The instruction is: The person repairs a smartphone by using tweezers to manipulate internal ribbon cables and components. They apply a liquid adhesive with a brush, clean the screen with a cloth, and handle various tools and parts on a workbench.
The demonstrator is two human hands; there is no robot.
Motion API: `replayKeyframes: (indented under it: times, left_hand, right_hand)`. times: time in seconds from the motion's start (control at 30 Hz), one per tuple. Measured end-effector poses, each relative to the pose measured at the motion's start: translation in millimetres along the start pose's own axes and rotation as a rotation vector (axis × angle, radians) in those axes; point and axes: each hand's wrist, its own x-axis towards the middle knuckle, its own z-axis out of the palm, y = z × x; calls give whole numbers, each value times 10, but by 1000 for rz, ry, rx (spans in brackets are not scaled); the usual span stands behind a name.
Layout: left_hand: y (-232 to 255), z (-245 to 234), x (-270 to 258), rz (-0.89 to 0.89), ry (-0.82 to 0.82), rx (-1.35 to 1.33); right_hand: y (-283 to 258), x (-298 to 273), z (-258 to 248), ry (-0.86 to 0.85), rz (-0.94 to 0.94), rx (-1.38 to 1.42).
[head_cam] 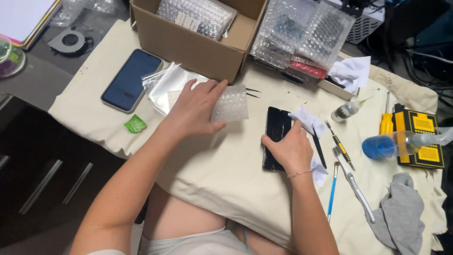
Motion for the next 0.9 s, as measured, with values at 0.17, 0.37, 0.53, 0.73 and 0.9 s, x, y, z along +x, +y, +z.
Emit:
replayKeyframes:
  times: [0.17,0.37,0.53,0.73,0.9]
  left_hand:
    - [192,26,314,253,64,-98]
    - [443,281,582,398,58,-161]
    - [533,430,606,400,39,-158]
    - [616,497,558,408,40,-179]
    - [684,496,492,473,77,-208]
  right_hand:
    - [253,61,-254,-80,-104,749]
    - [404,113,-464,48,-102,1816]
    - [512,257,-321,177,16,2074]
    - [139,65,-390,266,93,2142]
    - [146,110,-209,307,-26,2037]
